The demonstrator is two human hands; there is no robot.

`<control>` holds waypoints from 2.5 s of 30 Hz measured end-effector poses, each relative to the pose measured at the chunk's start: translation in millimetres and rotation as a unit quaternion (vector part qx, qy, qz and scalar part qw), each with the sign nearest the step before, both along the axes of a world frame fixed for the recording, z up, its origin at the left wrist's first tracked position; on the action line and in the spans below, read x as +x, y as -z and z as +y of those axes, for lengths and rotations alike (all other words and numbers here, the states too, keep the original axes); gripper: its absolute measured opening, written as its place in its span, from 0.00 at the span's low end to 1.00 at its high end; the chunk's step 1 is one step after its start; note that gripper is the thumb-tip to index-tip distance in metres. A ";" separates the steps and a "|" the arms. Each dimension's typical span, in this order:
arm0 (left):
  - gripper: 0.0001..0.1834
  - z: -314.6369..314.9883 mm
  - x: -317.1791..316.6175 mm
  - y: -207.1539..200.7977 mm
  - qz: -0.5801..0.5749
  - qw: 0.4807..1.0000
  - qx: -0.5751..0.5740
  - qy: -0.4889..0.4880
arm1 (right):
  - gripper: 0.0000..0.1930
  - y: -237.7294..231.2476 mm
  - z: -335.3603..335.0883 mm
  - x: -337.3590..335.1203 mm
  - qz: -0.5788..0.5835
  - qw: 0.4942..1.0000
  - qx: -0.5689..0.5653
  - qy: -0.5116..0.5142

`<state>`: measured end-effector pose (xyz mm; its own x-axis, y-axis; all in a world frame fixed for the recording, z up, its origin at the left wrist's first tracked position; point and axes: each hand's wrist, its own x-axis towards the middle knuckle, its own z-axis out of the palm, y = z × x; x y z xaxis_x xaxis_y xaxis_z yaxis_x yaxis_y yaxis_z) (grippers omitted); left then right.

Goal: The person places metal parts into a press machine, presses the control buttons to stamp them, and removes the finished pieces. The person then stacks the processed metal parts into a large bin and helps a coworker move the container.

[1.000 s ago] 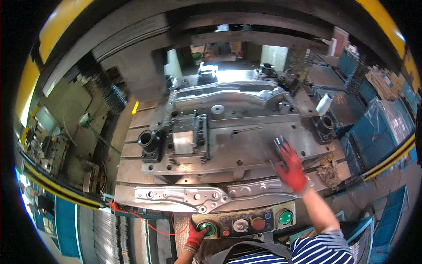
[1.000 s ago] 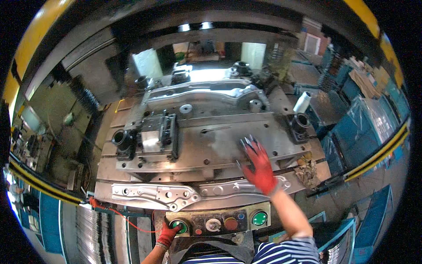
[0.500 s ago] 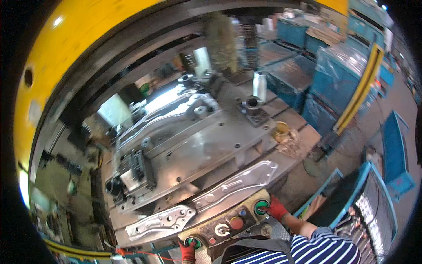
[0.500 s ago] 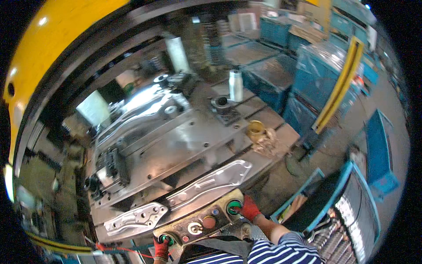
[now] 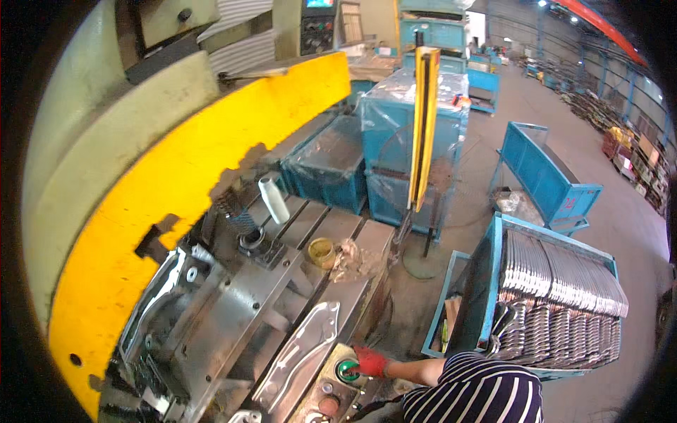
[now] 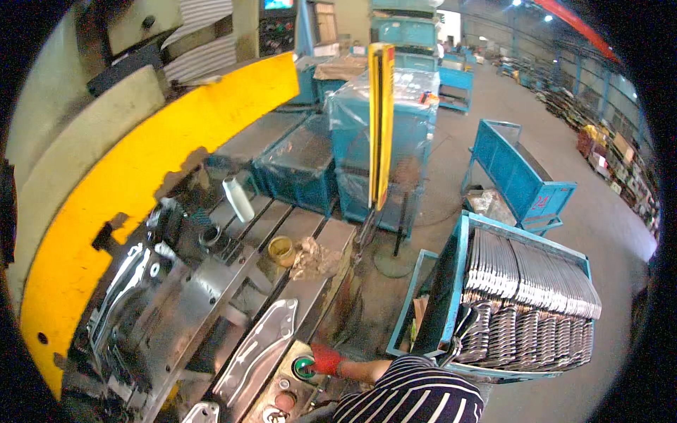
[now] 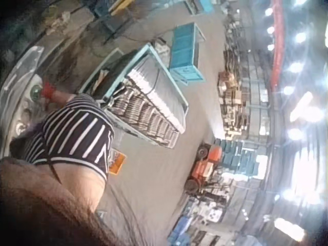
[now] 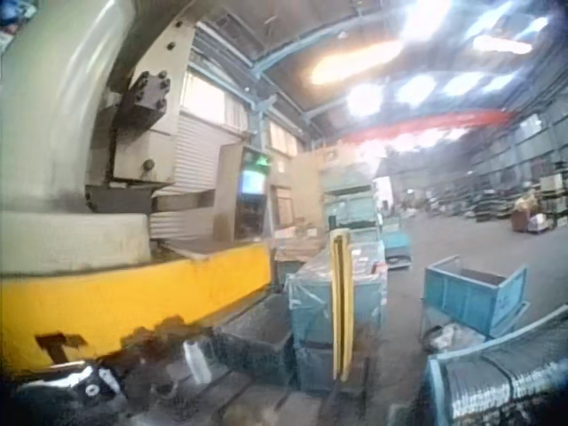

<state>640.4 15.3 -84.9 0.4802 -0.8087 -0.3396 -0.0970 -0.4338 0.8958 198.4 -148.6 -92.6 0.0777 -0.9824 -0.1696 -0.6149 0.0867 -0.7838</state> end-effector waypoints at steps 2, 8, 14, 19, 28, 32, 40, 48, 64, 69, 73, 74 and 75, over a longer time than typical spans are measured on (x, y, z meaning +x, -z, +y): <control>0.19 -0.7 15.9 12.2 0.176 0.984 0.030 0.023 | 0.42 -2.2 0.9 -0.1 0.036 0.999 0.014 0.012; 0.39 9.2 26.9 33.8 0.074 0.996 -0.011 -0.044 | 0.43 32.3 2.2 1.2 0.052 0.999 -0.003 0.014; 0.46 1.7 18.1 32.4 0.005 0.994 0.033 -0.105 | 0.44 31.9 -4.2 -1.7 0.061 0.998 -0.026 -0.013; 0.44 5.5 23.1 55.1 0.017 0.991 0.009 -0.135 | 0.41 -60.5 -34.5 7.9 0.250 0.954 -0.034 -0.160; 0.37 2.6 6.0 23.0 0.002 0.991 0.005 -0.132 | 0.40 -118.1 -126.6 137.3 0.289 0.826 -0.283 -0.391; 0.36 0.1 0.9 11.1 0.029 0.991 -0.060 -0.117 | 0.41 -104.9 -127.0 131.7 0.340 0.802 -0.272 -0.410; 0.40 -0.7 -2.3 0.0 -0.004 0.994 -0.065 -0.085 | 0.40 -99.3 -144.8 134.1 0.322 0.806 -0.221 -0.444; 0.51 -7.6 -67.1 -90.9 -0.417 0.877 -0.179 0.157 | 0.35 -183.7 -99.1 82.3 0.303 0.843 -0.299 -0.329; 0.57 -304.7 -231.3 -293.6 -0.053 0.894 -0.384 0.224 | 0.16 -287.2 -304.3 125.1 -0.551 0.798 0.171 -0.175; 0.64 -276.3 -249.8 -244.1 -0.111 0.936 -0.272 0.193 | 0.22 -251.4 -301.1 115.7 -0.544 0.806 0.200 -0.118; 0.63 -285.8 -222.7 -260.6 -0.046 0.866 -0.398 0.298 | 0.24 -243.4 -303.6 110.6 -0.455 0.874 0.077 -0.149; 0.63 -299.5 -198.6 -270.6 -0.056 0.866 -0.402 0.293 | 0.24 -245.1 -309.1 111.2 -0.418 0.887 0.056 -0.190; 0.63 -319.9 -173.6 -282.0 -0.014 0.857 -0.385 0.341 | 0.24 -242.4 -307.6 109.2 -0.458 0.866 0.052 -0.195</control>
<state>466.8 -304.6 197.1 -0.1934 -0.8839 0.4257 -0.1179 0.4517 0.8843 307.6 -456.2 149.8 0.5489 -0.8342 0.0535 0.2618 0.1108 -0.9587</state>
